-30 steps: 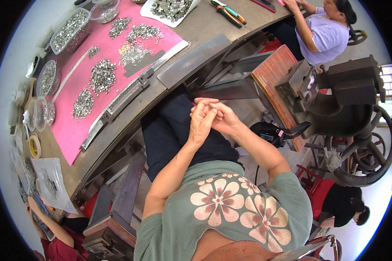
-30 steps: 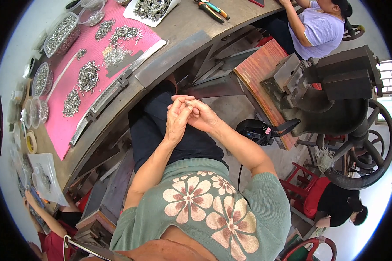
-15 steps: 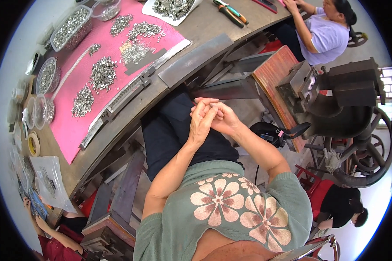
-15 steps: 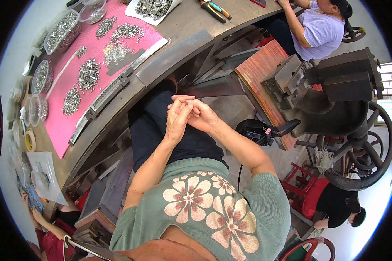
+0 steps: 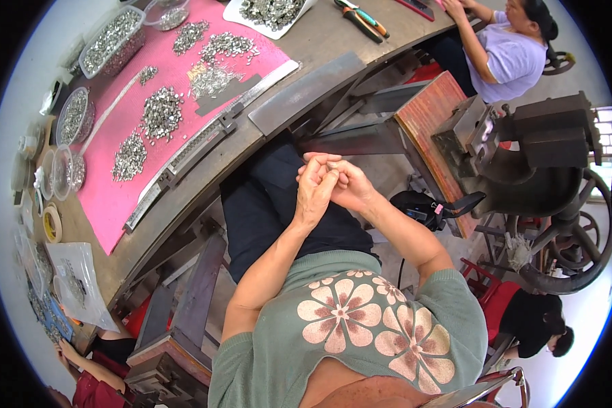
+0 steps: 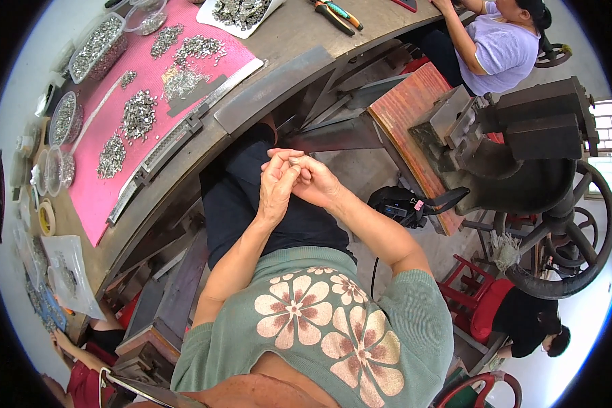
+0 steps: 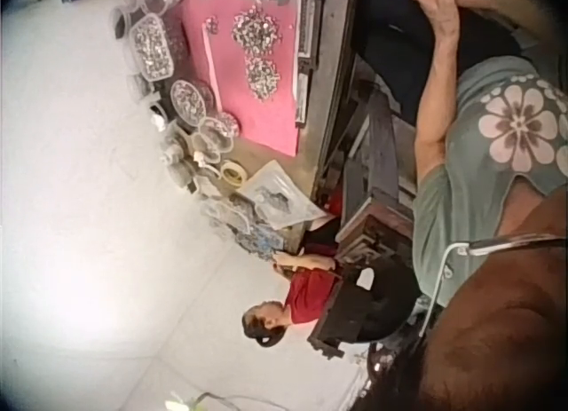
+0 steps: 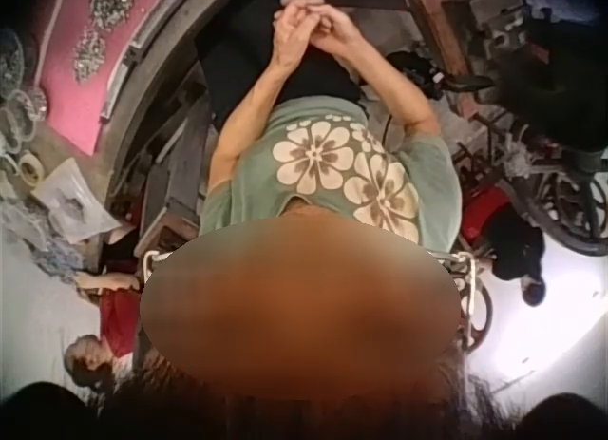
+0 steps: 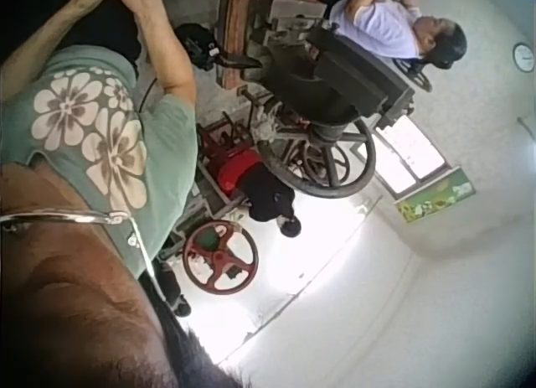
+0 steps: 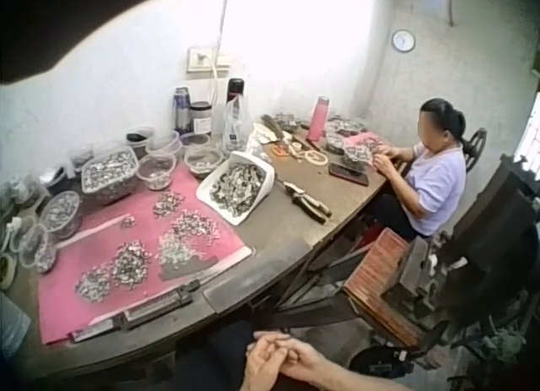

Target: The person places small metal components by hand onto a mounting strip at a workbench.

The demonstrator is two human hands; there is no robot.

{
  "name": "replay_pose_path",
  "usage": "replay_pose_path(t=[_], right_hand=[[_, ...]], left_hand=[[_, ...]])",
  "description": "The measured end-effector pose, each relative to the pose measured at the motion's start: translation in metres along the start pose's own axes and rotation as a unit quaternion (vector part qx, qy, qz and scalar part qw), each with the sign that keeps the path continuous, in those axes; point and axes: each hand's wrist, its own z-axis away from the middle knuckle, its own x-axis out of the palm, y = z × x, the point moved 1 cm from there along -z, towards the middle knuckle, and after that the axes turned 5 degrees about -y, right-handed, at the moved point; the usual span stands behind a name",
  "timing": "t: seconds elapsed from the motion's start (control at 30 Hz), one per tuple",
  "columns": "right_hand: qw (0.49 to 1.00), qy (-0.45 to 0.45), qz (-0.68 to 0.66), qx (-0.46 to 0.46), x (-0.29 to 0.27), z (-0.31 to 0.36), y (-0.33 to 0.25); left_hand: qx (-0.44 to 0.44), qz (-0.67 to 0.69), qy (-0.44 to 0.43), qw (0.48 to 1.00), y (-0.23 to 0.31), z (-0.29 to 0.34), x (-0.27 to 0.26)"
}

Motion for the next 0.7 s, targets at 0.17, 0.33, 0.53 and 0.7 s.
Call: replay_pose_path(t=[0.17, 0.33, 0.53, 0.7], right_hand=[[1.000, -0.008, -0.002, -0.004, -0.003, 0.000, 0.000], [1.000, -0.001, -0.016, 0.007, -0.003, 0.000, 0.000], [1.000, -0.011, -0.013, 0.001, -0.003, -0.001, 0.000], [1.000, -0.013, -0.005, -0.001, 0.000, 0.002, 0.002]], left_hand=[[0.005, 0.000, -0.006, 1.000, 0.001, 0.000, 0.000], [0.003, 0.016, -0.008, 1.000, 0.005, 0.000, 0.004], [-0.006, 0.003, 0.008, 1.000, 0.005, -0.001, 0.003], [0.001, -0.011, 0.007, 1.000, 0.006, 0.003, 0.004]])
